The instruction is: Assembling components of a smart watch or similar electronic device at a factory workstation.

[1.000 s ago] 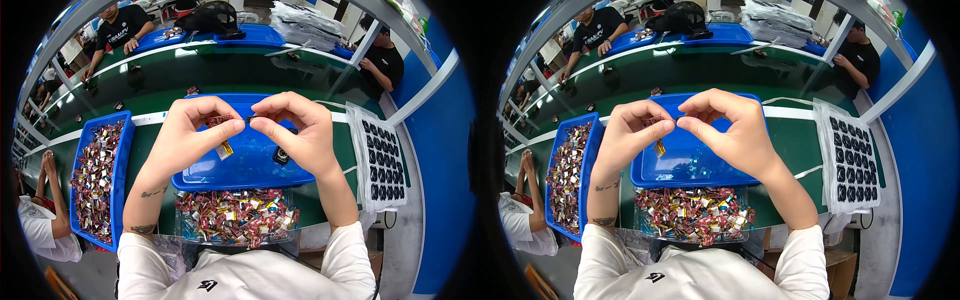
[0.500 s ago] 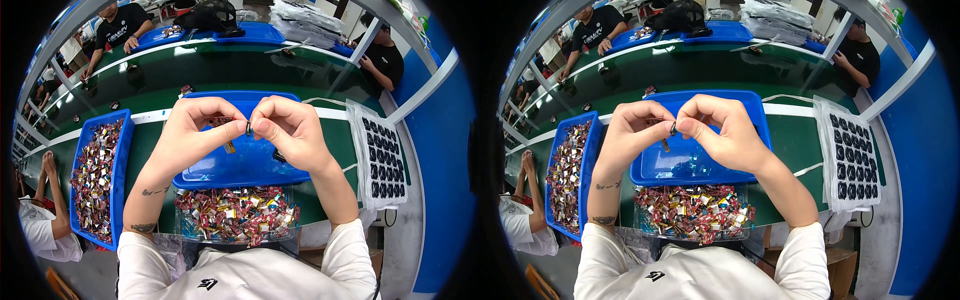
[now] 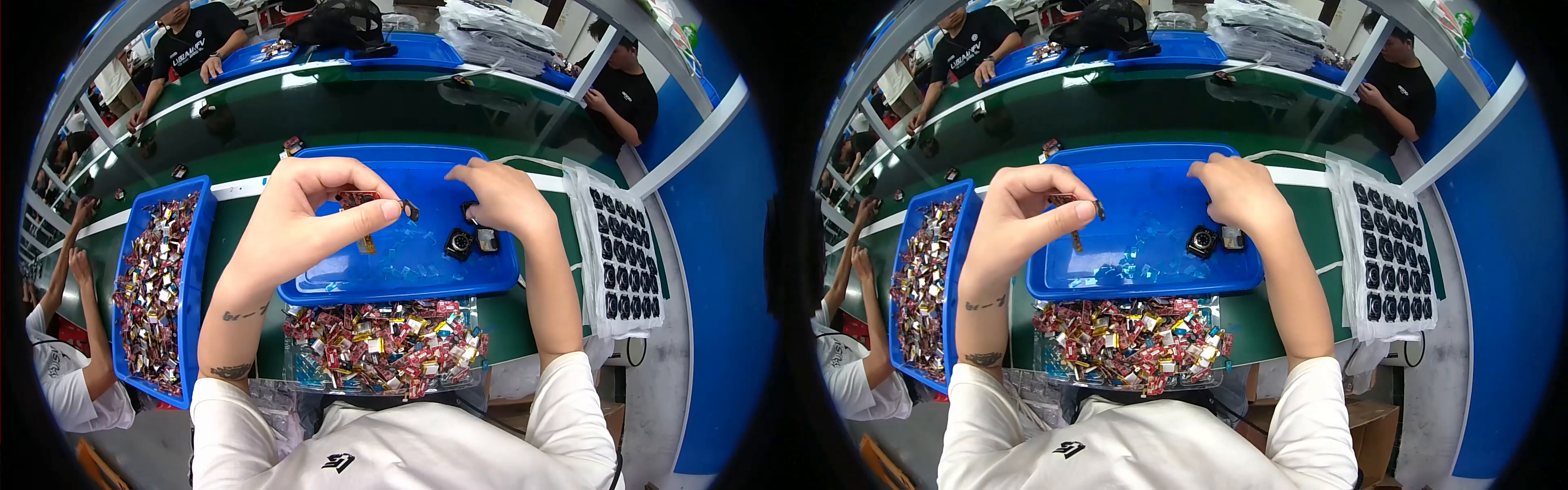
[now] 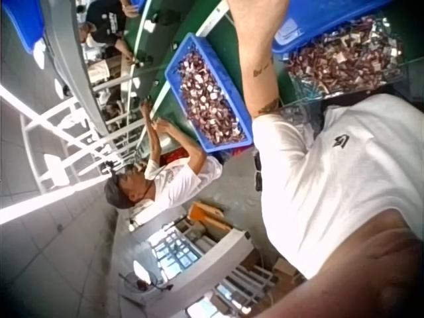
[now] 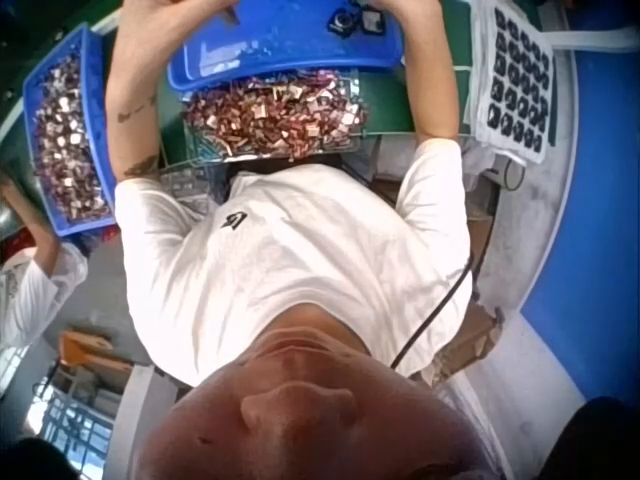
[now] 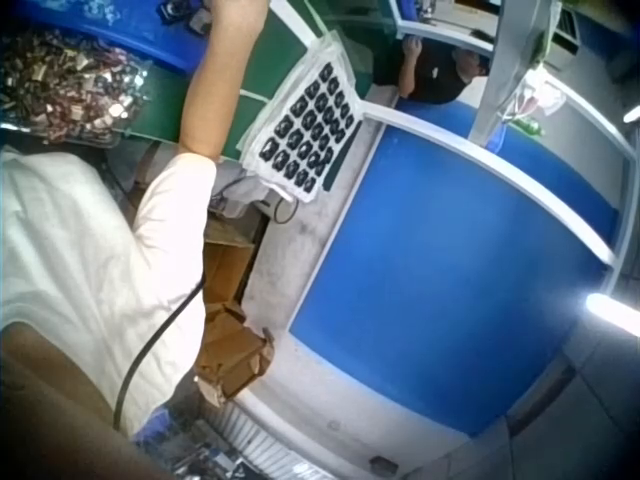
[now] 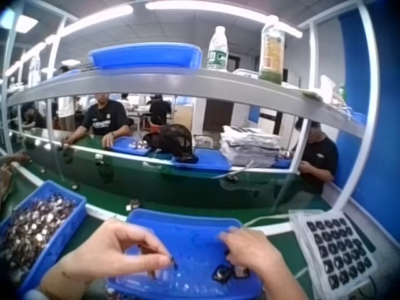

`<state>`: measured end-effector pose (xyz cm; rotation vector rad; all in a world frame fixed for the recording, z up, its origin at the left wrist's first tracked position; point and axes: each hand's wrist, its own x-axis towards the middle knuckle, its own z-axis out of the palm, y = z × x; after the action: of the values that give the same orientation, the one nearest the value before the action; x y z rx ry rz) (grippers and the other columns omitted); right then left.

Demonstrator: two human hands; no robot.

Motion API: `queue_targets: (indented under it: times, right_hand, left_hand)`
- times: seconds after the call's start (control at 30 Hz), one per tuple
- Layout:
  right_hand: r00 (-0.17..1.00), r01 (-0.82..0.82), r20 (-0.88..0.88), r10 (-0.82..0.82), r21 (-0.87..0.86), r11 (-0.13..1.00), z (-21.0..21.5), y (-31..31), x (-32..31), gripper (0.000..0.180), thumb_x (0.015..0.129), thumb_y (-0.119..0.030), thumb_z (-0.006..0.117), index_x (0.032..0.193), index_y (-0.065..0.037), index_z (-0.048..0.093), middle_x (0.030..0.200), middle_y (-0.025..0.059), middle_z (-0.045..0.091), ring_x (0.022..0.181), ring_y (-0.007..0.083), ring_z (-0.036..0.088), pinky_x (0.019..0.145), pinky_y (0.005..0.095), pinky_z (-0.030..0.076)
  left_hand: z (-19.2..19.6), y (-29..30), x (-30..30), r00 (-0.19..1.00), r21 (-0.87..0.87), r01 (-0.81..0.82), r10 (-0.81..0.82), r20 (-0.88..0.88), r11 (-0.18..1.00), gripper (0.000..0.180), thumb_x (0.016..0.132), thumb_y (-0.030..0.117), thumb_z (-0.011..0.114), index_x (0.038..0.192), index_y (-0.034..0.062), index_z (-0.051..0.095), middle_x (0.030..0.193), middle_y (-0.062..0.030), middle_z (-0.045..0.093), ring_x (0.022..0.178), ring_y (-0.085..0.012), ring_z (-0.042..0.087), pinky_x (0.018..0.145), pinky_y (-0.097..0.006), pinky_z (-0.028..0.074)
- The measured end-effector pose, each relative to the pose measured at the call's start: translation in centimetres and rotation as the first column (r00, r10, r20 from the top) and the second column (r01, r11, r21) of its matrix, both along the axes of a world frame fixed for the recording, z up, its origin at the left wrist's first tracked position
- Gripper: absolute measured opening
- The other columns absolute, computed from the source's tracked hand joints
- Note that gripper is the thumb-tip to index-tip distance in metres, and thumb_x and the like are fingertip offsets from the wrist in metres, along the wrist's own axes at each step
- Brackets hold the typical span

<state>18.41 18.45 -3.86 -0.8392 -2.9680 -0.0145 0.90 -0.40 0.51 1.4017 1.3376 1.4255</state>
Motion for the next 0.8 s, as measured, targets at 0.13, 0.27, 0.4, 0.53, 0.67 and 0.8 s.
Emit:
queue_targets:
  times: [0.13, 0.27, 0.4, 0.53, 0.67, 0.8]
  right_hand:
    - [0.962, -0.010, 0.266, 0.067, -0.211, 0.978, 1.0, -1.4, -0.8, 0.064, 0.049, -0.023, 0.085, 0.107, -0.008, 0.062, 0.098, 0.0077, 0.064, 0.095, 0.0258, 0.061, 0.076, 0.0374, 0.049]
    - [0.926, 0.035, 0.377, 0.036, -0.179, 0.983, -0.6, -2.0, -2.2, 0.056, 0.050, -0.025, 0.085, 0.098, -0.007, 0.064, 0.087, 0.0082, 0.066, 0.088, 0.0266, 0.063, 0.075, 0.0368, 0.049]
    - [0.981, -0.146, 0.067, 0.185, -0.376, 0.915, -0.1, -1.4, -2.0, 0.035, 0.059, -0.013, 0.076, 0.090, -0.004, 0.063, 0.085, 0.0104, 0.066, 0.081, 0.0245, 0.064, 0.071, 0.0339, 0.051]
    - [0.817, -0.472, -0.575, -0.039, -0.706, 0.527, -0.3, -1.0, -3.2, 0.022, 0.070, -0.002, 0.067, 0.091, 0.001, 0.064, 0.084, 0.0067, 0.066, 0.078, 0.0120, 0.062, 0.071, 0.0250, 0.051]
    - [0.704, -0.537, -0.665, -0.249, -0.728, 0.426, 0.3, -3.1, -3.7, 0.016, 0.079, -0.003, 0.065, 0.095, 0.001, 0.065, 0.090, 0.0074, 0.066, 0.081, 0.0125, 0.063, 0.074, 0.0261, 0.052]
    - [0.576, -0.695, -0.721, -0.386, -0.680, 0.234, -0.2, -3.4, -3.9, 0.021, 0.085, -0.008, 0.064, 0.104, 0.001, 0.061, 0.092, 0.0078, 0.065, 0.085, 0.0149, 0.065, 0.070, 0.0259, 0.054]
  left_hand:
    - [0.0, 0.0, -0.2, 1.000, 0.025, -0.008, 0.009, -0.024, 1.000, 0.010, 0.080, 0.008, 0.071, 0.082, -0.0012, 0.066, 0.078, -0.0043, 0.064, 0.070, -0.0082, 0.058, 0.061, -0.021, 0.047]
    - [0.1, 0.0, -0.2, 1.000, 0.032, -0.012, 0.013, -0.022, 0.999, 0.010, 0.080, 0.008, 0.071, 0.082, -0.0012, 0.066, 0.078, -0.0037, 0.064, 0.071, -0.0079, 0.057, 0.062, -0.021, 0.047]
    - [-0.2, 0.1, -0.4, 1.000, 0.027, -0.022, 0.022, -0.016, 0.999, 0.011, 0.080, 0.008, 0.071, 0.083, -0.0009, 0.066, 0.078, -0.0037, 0.064, 0.070, -0.0075, 0.057, 0.062, -0.021, 0.047]
    - [-0.4, 0.3, -0.3, 0.997, 0.060, -0.075, 0.076, -0.017, 0.995, 0.011, 0.080, 0.008, 0.071, 0.084, -0.0014, 0.067, 0.078, -0.0038, 0.064, 0.070, -0.0072, 0.057, 0.062, -0.021, 0.047]
    - [-0.6, 0.5, -0.2, 0.972, 0.109, -0.181, 0.194, -0.131, 0.977, 0.009, 0.080, 0.006, 0.069, 0.083, -0.0023, 0.067, 0.076, -0.0039, 0.064, 0.069, -0.0073, 0.058, 0.060, -0.020, 0.047]
    - [-0.7, 0.7, -0.1, 0.968, 0.111, -0.183, 0.199, -0.153, 0.977, 0.007, 0.080, 0.004, 0.068, 0.081, -0.0027, 0.066, 0.074, -0.0036, 0.063, 0.068, -0.0073, 0.057, 0.056, -0.021, 0.048]
